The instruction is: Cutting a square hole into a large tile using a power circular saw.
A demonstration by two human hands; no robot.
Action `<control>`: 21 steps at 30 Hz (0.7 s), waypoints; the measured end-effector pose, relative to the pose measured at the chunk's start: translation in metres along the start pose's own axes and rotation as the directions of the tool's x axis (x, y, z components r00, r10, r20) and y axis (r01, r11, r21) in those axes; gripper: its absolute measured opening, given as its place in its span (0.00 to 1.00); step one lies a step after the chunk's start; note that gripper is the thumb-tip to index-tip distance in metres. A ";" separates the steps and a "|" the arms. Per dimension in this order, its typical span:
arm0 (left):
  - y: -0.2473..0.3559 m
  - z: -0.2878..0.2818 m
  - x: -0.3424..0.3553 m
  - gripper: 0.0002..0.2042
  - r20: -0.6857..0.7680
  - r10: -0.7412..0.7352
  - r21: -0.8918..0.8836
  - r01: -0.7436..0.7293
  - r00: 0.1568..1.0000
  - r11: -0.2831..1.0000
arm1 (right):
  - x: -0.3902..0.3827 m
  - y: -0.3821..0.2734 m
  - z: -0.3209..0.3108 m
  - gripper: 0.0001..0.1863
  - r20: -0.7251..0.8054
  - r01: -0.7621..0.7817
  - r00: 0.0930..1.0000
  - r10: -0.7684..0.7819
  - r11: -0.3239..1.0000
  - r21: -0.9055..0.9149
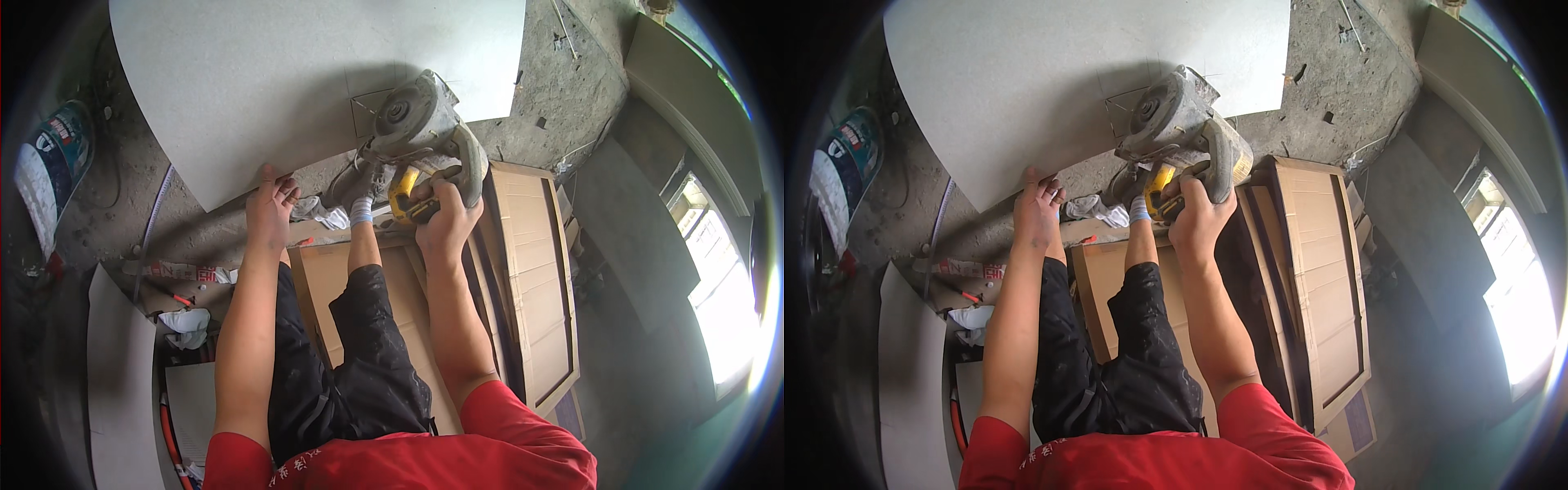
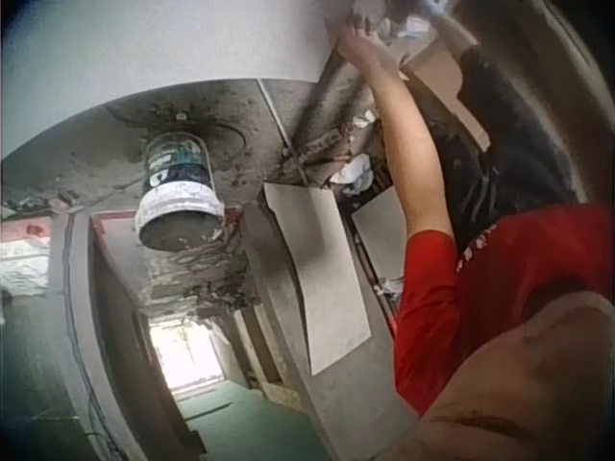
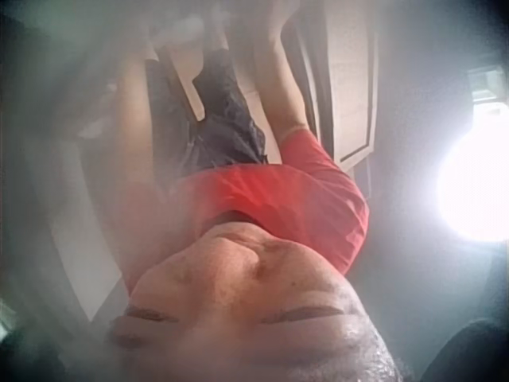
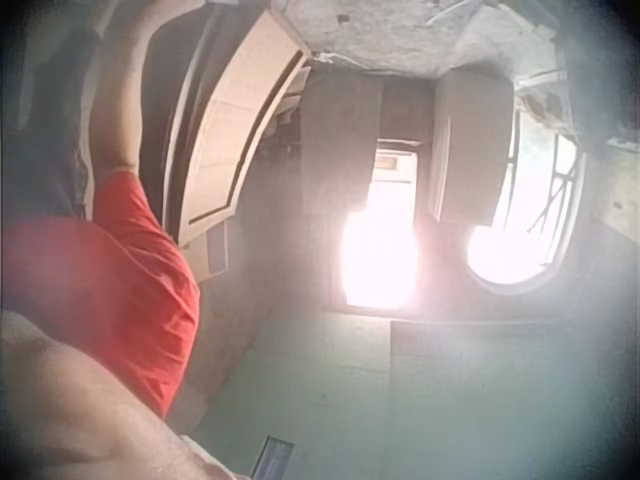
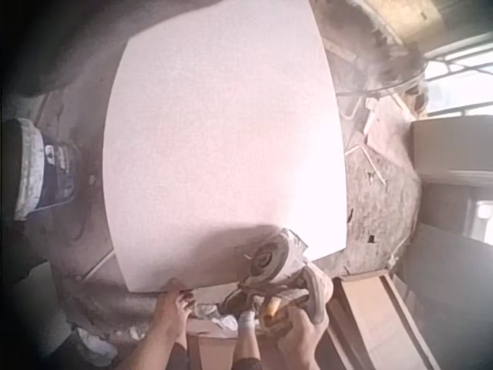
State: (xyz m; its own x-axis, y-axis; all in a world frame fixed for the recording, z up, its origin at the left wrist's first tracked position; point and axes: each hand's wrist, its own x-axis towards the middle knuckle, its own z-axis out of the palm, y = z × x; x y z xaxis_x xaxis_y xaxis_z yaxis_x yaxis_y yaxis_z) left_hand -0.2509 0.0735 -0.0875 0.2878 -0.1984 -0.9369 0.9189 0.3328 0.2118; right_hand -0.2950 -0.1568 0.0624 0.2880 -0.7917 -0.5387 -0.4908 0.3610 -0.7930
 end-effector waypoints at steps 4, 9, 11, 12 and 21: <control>-0.001 0.000 -0.001 0.26 -0.011 -0.035 -0.006 0.035 0.999 0.999 | -0.001 0.002 -0.002 0.05 -0.055 -0.019 0.998 0.020 1.000 0.009; 0.000 0.001 -0.001 0.26 -0.016 0.003 0.008 -0.003 1.000 1.000 | -0.003 0.002 -0.004 0.05 0.025 0.014 1.000 -0.012 0.998 -0.061; 0.000 0.002 -0.001 0.26 -0.029 -0.038 -0.001 0.038 0.999 0.999 | -0.005 0.003 -0.003 0.05 -0.023 -0.018 1.000 0.017 0.999 -0.047; 0.000 0.002 0.000 0.26 -0.027 -0.005 0.013 0.005 1.000 1.000 | -0.005 0.003 -0.003 0.05 -0.006 -0.027 1.000 0.027 1.000 -0.015; -0.003 -0.001 -0.001 0.26 -0.017 -0.014 0.022 0.015 1.000 1.000 | -0.003 0.001 -0.006 0.05 0.004 -0.009 1.000 0.009 0.997 -0.078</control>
State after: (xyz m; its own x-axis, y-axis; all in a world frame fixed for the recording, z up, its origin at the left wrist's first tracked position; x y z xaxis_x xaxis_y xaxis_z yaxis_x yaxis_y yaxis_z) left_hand -0.2540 0.0735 -0.0874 0.2701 -0.1872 -0.9445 0.9287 0.3096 0.2042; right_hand -0.3008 -0.1569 0.0651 0.2870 -0.7865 -0.5469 -0.5556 0.3284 -0.7638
